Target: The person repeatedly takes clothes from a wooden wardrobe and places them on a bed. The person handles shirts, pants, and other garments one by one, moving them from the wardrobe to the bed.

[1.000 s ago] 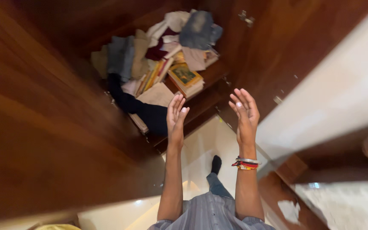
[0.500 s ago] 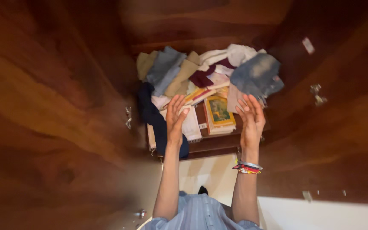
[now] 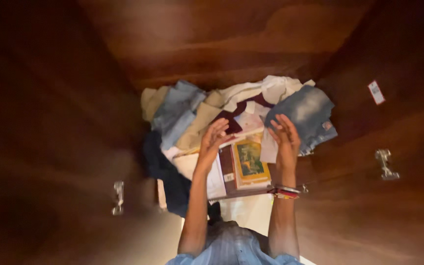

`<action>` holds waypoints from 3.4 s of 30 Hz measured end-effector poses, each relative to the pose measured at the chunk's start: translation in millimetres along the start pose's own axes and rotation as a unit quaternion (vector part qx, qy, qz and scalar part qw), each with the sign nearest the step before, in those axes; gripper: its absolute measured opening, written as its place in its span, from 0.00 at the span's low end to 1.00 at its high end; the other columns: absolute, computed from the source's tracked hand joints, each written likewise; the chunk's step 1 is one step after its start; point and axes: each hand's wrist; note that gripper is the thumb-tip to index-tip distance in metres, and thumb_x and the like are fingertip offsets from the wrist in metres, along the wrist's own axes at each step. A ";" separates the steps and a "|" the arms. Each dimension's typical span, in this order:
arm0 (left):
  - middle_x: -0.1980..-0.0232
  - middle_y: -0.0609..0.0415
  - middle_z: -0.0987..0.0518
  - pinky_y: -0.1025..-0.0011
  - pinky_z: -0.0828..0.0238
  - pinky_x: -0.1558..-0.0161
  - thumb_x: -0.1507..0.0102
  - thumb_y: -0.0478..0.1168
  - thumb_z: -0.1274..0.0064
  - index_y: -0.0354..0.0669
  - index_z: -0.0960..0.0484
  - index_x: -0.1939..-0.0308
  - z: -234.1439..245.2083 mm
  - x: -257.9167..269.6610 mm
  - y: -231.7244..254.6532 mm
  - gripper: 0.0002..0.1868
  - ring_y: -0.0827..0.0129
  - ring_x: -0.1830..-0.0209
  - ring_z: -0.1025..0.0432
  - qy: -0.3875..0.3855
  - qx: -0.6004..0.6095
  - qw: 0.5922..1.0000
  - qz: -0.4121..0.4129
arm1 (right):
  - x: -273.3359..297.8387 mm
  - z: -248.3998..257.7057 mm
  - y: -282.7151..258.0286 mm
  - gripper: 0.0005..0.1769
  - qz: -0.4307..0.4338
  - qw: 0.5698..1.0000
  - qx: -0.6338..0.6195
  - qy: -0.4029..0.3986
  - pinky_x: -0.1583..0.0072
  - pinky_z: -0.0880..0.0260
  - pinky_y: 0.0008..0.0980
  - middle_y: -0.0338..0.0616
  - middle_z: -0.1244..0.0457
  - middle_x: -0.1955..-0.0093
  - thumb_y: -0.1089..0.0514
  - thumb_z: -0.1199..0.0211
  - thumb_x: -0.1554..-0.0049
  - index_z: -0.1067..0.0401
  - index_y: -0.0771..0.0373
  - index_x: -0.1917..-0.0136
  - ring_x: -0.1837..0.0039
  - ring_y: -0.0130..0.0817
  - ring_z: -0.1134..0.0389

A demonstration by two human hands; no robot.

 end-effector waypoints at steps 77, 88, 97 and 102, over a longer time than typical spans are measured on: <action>0.41 0.50 0.22 0.62 0.29 0.40 0.36 0.37 0.44 0.39 0.29 0.34 -117.6 323.7 56.6 0.26 0.63 0.41 0.26 0.540 0.108 0.820 -0.156 | 170.1 -96.1 -115.8 0.17 0.194 0.583 0.043 -0.788 0.50 0.27 0.36 0.48 0.28 0.54 0.61 0.33 0.44 0.22 0.61 0.41 0.54 0.41 0.26; 0.48 0.48 0.18 0.67 0.29 0.37 0.41 0.24 0.50 0.35 0.18 0.56 -135.7 437.9 79.0 0.11 0.64 0.43 0.24 0.449 -0.152 0.872 -0.123 | 154.7 -31.9 75.6 0.38 -0.161 0.880 0.253 -0.367 0.48 0.21 0.34 0.50 0.32 0.47 0.65 0.31 0.46 0.42 0.61 0.26 0.45 0.42 0.27; 0.57 0.52 0.15 0.71 0.27 0.46 0.43 0.24 0.50 0.36 0.15 0.59 -113.5 437.2 -47.9 0.12 0.69 0.53 0.22 0.495 -0.136 0.857 0.039 | 166.8 -36.0 157.4 0.34 -0.311 0.864 0.185 -0.349 0.47 0.23 0.34 0.50 0.33 0.46 0.64 0.30 0.48 0.39 0.61 0.30 0.45 0.42 0.28; 0.56 0.53 0.15 0.72 0.27 0.48 0.40 0.24 0.51 0.35 0.15 0.58 -118.9 437.2 -69.5 0.11 0.70 0.54 0.22 0.528 -0.112 0.841 0.044 | 157.5 -18.8 151.8 0.33 -0.314 0.871 0.169 -0.338 0.46 0.23 0.34 0.49 0.33 0.46 0.63 0.29 0.48 0.37 0.60 0.32 0.44 0.43 0.28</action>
Point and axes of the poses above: each hand's wrist, its own x-axis away from the middle knuckle, its own z-axis out of the back of the hand, y = z × x
